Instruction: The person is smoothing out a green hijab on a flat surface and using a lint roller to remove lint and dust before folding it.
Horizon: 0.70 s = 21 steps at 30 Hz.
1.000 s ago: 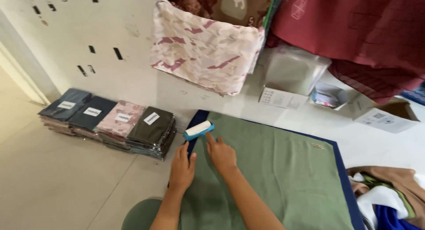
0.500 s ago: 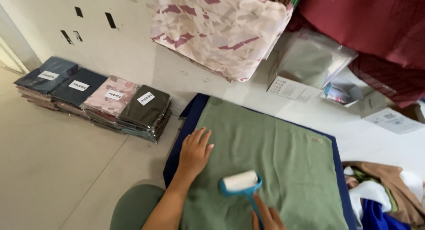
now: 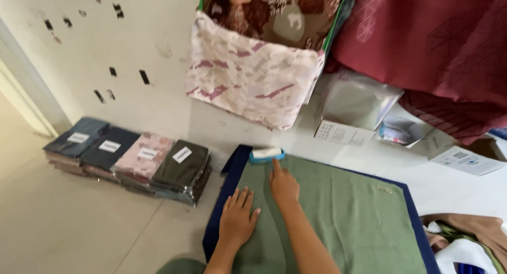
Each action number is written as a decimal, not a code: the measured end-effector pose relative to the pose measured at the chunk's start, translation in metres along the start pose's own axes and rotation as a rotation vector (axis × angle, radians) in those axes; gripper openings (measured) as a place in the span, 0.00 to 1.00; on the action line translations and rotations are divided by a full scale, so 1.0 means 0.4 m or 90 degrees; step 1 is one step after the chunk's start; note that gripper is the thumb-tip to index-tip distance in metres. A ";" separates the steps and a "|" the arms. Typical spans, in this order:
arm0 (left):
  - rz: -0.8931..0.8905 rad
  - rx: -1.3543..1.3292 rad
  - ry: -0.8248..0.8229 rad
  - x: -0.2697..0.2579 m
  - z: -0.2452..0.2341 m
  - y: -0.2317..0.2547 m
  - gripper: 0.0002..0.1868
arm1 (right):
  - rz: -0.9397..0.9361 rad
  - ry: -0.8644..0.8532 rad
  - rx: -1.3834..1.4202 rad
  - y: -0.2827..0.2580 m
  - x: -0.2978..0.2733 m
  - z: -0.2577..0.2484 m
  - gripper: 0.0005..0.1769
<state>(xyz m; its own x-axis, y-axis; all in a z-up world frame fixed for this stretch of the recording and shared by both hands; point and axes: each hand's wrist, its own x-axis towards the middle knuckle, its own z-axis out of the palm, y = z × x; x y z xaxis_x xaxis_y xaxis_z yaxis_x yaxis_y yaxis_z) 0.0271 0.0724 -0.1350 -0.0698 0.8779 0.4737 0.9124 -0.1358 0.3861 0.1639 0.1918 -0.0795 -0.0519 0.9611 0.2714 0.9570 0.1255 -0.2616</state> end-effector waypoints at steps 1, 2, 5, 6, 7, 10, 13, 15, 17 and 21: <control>-0.003 0.005 -0.011 0.004 -0.001 -0.005 0.30 | -0.008 0.003 0.006 0.005 -0.023 -0.015 0.28; -0.008 0.005 -0.027 -0.006 0.004 -0.002 0.30 | -0.012 0.000 0.008 0.021 -0.060 -0.027 0.28; 0.018 0.024 0.029 -0.004 0.025 -0.013 0.30 | -0.014 0.092 -0.035 0.120 -0.249 -0.047 0.32; 0.019 0.020 0.020 -0.006 0.016 -0.010 0.30 | -0.007 0.085 -0.039 0.177 -0.337 -0.042 0.32; 0.020 0.033 0.014 -0.006 0.008 -0.006 0.30 | 0.029 0.079 -0.041 0.234 -0.425 -0.041 0.32; 0.028 0.056 0.011 -0.002 -0.008 0.004 0.31 | 0.164 0.092 0.290 0.765 -0.499 0.461 0.22; 0.034 0.073 0.027 0.003 -0.009 0.009 0.31 | 0.160 0.102 0.365 0.989 -0.759 0.599 0.21; 0.038 0.079 0.030 -0.004 -0.003 0.011 0.31 | 0.074 0.083 0.106 0.789 -0.638 0.400 0.30; 0.031 0.067 0.032 -0.004 0.000 0.006 0.30 | 0.181 0.009 -0.073 0.374 -0.599 -0.175 0.34; -0.017 0.060 -0.067 0.006 -0.011 0.007 0.32 | 0.080 0.125 -0.027 0.238 -0.334 -0.152 0.31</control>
<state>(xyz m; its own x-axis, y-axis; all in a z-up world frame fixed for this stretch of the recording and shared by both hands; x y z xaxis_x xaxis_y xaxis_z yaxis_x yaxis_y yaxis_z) 0.0278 0.0720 -0.1293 -0.0569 0.9244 0.3770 0.9449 -0.0720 0.3193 0.2793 0.0604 -0.0842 0.1205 0.9017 0.4152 0.9639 -0.0063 -0.2662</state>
